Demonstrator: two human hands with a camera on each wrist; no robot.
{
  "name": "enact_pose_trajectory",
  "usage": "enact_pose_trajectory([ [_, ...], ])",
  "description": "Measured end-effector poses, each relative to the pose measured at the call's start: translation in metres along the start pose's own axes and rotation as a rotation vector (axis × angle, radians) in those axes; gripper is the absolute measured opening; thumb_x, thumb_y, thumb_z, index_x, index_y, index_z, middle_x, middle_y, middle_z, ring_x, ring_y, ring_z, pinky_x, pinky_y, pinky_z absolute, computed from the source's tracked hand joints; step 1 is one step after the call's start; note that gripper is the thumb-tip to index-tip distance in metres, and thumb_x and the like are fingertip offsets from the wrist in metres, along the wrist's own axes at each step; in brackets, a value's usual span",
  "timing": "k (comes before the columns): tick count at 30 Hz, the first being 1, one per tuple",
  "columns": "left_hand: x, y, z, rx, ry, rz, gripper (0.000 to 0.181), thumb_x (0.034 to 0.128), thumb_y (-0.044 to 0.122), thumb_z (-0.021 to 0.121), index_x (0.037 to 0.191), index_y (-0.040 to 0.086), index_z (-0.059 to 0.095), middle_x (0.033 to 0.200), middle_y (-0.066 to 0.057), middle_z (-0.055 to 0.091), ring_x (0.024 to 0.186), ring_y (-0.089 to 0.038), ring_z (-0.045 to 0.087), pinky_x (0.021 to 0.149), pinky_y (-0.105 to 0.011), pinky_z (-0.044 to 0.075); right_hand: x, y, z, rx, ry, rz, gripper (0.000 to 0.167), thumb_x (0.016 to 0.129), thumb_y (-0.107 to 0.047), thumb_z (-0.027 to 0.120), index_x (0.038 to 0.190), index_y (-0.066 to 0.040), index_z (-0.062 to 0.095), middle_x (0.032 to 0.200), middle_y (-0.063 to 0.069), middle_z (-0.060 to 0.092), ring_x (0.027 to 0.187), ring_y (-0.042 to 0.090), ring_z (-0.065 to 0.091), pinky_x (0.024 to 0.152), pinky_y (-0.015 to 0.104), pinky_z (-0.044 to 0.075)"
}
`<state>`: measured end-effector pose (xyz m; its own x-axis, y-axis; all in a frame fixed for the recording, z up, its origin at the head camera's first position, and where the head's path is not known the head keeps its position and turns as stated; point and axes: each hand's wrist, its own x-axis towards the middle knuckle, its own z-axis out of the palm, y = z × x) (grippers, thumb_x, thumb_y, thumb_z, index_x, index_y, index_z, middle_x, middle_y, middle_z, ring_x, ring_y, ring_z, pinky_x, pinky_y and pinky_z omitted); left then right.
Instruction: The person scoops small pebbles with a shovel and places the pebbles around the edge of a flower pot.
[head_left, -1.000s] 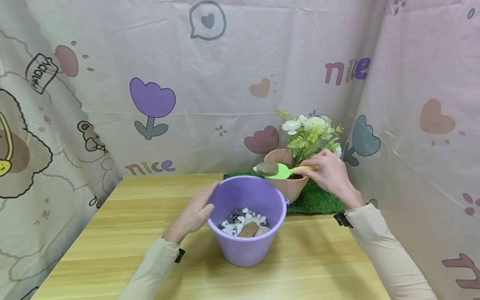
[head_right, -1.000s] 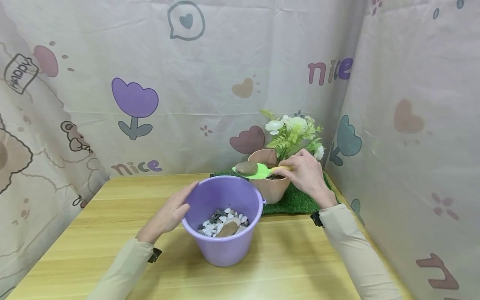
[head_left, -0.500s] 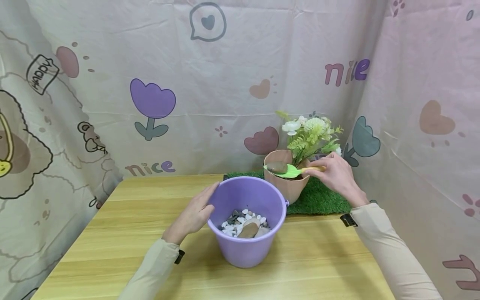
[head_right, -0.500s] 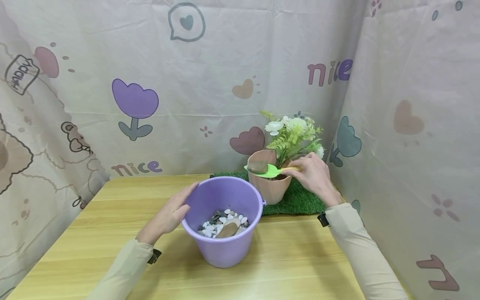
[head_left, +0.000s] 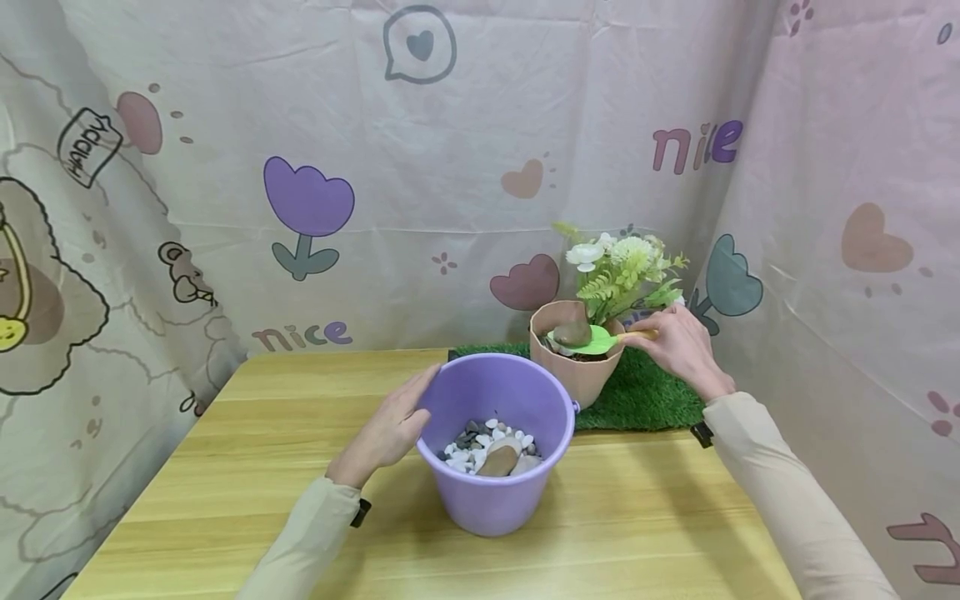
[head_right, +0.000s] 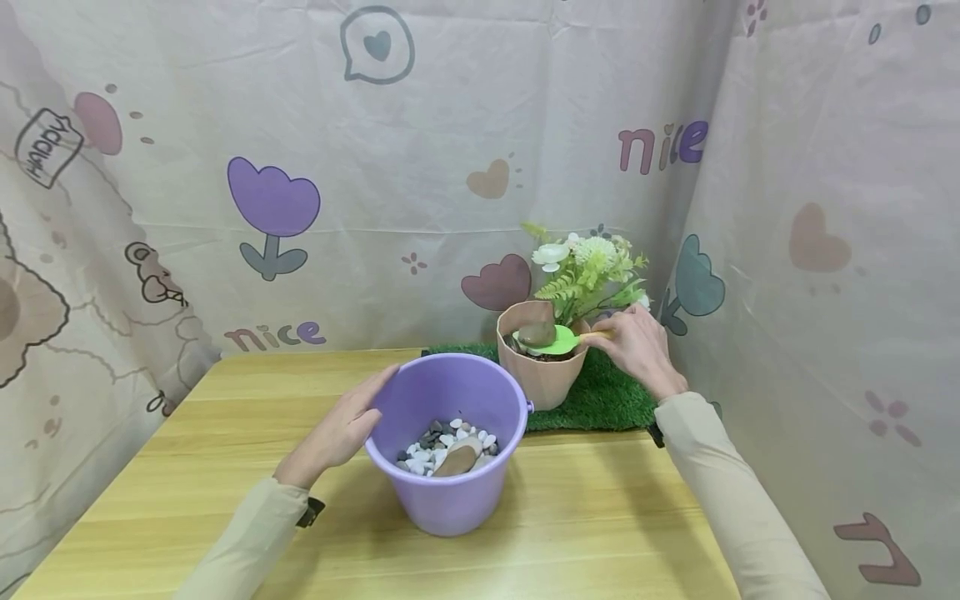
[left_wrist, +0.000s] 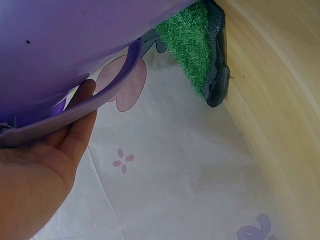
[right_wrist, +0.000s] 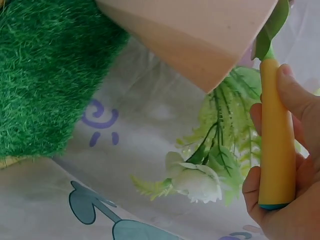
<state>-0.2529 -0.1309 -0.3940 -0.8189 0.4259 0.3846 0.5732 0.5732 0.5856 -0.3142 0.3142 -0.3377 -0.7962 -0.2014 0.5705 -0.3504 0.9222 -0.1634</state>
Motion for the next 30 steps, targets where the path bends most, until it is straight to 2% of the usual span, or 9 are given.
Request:
enact_pose_trajectory([
  [4,0.0,0.0,0.0,-0.001,0.004,0.007,0.068,0.089,0.006,0.045,0.155,0.006,0.027,0.158,-0.013,0.033,0.145,-0.033,0.032,0.117,-0.051,0.027,0.004,0.003,0.003,-0.023,-0.015,-0.014,0.024,0.078,-0.039,0.078,0.092,-0.02,0.081,0.076,-0.001,0.071,0.071,0.017,0.04,0.059,0.031,0.031],
  [8,-0.001,0.0,0.0,0.005,0.012,0.014,0.068,0.0884,0.006,0.045,0.154,0.005,0.028,0.157,-0.015,0.034,0.144,-0.035,0.032,0.117,-0.053,0.027,0.006,0.002,0.007,-0.053,-0.011,-0.088,0.023,0.075,-0.037,0.08,0.09,-0.02,0.082,0.083,0.0,0.074,0.074,0.02,0.042,0.059,0.034,0.034],
  [12,-0.001,0.0,0.0,0.003,0.013,0.007,0.068,0.0888,0.007,0.045,0.155,0.006,0.028,0.158,-0.014,0.033,0.145,-0.034,0.032,0.117,-0.052,0.027,0.006,0.003,0.011,-0.094,0.036,-0.193,0.019,0.073,-0.035,0.081,0.085,-0.02,0.081,0.08,-0.001,0.073,0.076,0.021,0.045,0.062,0.035,0.038],
  [18,-0.001,-0.001,0.001,0.002,0.015,0.01,0.068,0.0886,0.006,0.045,0.155,0.006,0.028,0.158,-0.014,0.033,0.145,-0.036,0.031,0.117,-0.053,0.026,0.008,0.007,0.009,-0.144,0.127,-0.325,0.018,0.071,-0.033,0.081,0.083,-0.02,0.081,0.077,-0.002,0.071,0.075,0.022,0.045,0.063,0.035,0.036],
  [21,-0.001,-0.001,0.001,-0.002,0.019,0.015,0.068,0.0887,0.006,0.045,0.154,0.005,0.028,0.158,-0.015,0.033,0.145,-0.035,0.031,0.117,-0.053,0.026,0.009,0.009,0.006,-0.17,0.133,-0.326,0.019,0.071,-0.033,0.08,0.086,-0.02,0.081,0.081,0.0,0.072,0.075,0.023,0.045,0.061,0.035,0.034],
  [26,-0.001,-0.001,0.001,-0.005,0.02,0.021,0.068,0.0885,0.006,0.045,0.154,0.005,0.028,0.157,-0.015,0.034,0.145,-0.034,0.032,0.117,-0.052,0.027,0.008,0.011,0.001,-0.208,0.085,-0.249,0.02,0.073,-0.033,0.08,0.089,-0.02,0.081,0.087,0.002,0.074,0.077,0.023,0.046,0.059,0.036,0.032],
  [30,0.0,-0.003,0.001,-0.008,0.016,0.015,0.068,0.0887,0.006,0.044,0.155,0.006,0.028,0.158,-0.014,0.033,0.145,-0.033,0.032,0.117,-0.052,0.027,0.01,0.009,-0.001,-0.228,0.079,-0.217,0.02,0.075,-0.031,0.08,0.091,-0.018,0.081,0.088,0.004,0.074,0.079,0.025,0.047,0.061,0.038,0.034],
])
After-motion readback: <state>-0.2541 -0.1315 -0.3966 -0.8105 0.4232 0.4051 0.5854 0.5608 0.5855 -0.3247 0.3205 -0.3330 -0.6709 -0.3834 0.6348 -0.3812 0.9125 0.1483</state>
